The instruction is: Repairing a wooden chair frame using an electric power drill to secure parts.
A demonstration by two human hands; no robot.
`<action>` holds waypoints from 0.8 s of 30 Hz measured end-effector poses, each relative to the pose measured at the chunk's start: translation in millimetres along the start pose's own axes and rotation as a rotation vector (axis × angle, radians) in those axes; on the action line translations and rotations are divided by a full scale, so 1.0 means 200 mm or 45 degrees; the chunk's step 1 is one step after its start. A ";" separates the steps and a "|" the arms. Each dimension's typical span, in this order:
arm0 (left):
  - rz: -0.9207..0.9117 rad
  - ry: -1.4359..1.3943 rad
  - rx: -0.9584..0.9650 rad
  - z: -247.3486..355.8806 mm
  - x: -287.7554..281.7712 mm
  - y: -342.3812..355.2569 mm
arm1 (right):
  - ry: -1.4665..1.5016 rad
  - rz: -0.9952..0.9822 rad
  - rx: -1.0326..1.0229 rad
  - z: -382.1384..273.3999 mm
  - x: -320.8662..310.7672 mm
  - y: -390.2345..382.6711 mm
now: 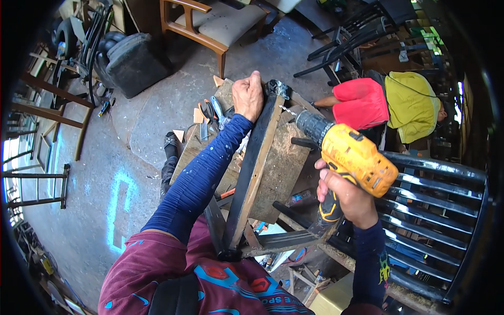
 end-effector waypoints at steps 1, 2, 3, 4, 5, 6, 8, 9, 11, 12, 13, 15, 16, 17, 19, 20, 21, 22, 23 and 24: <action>0.027 -0.012 0.013 0.01 -0.01 -0.01 | 0.020 0.003 -0.007 -0.01 0.00 0.00; 0.050 -0.049 0.047 0.02 -0.01 -0.01 | 0.012 0.009 -0.010 -0.02 0.00 0.00; 0.060 -0.076 0.063 0.03 -0.02 -0.02 | -0.002 0.008 -0.027 -0.03 0.01 0.00; 0.080 -0.092 0.087 0.04 -0.02 -0.03 | 0.013 0.039 -0.016 -0.02 0.01 0.00; 0.102 -0.094 0.114 0.05 -0.03 -0.03 | 0.023 0.047 -0.009 -0.02 0.02 0.00; 0.096 -0.092 0.101 0.04 -0.03 -0.03 | 0.031 0.061 -0.008 -0.01 0.03 -0.01; 0.102 -0.048 0.086 0.04 -0.03 -0.02 | 0.000 0.092 -0.004 0.01 0.03 -0.01; 0.084 -0.062 0.053 0.02 -0.02 -0.02 | 0.045 0.071 -0.001 0.02 0.04 -0.01; 0.079 -0.061 0.009 0.01 -0.02 -0.01 | 0.115 0.051 0.018 0.03 0.04 -0.01; 0.077 -0.043 0.010 0.01 -0.02 0.00 | 0.051 0.036 0.009 0.03 0.04 0.00; 0.072 -0.026 0.012 0.01 -0.01 0.01 | -0.012 0.024 -0.002 0.03 0.04 0.00; 0.066 -0.024 0.023 0.01 0.00 0.01 | -0.031 0.029 0.000 0.04 0.04 0.00; 0.069 -0.038 0.030 0.01 0.00 0.01 | 0.012 0.043 0.014 0.04 0.04 0.00; 0.073 -0.051 0.039 0.02 0.00 0.00 | 0.054 0.055 0.026 0.05 0.04 -0.01; 0.061 -0.051 0.032 0.02 0.00 0.00 | -0.068 0.049 -0.032 0.03 0.06 0.00; 0.061 -0.045 0.036 0.02 0.00 0.00 | -0.136 0.064 -0.040 0.02 0.06 -0.01; 0.059 -0.038 0.040 0.02 0.00 0.00 | -0.203 0.079 -0.049 0.01 0.06 -0.01; 0.057 -0.041 0.036 0.02 0.00 0.00 | -0.208 0.092 -0.037 -0.01 0.05 -0.01; 0.051 -0.043 0.030 0.02 0.00 0.00 | -0.222 0.077 -0.014 -0.03 0.05 -0.01; 0.046 -0.046 0.026 0.02 0.00 0.00 | -0.237 0.062 0.007 -0.06 0.04 0.00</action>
Point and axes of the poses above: each hand's wrist, its own y-axis towards the middle knuckle, its own x-axis out of the palm, z = x × y, the point moved 7 cm from there along y, towards the middle knuckle
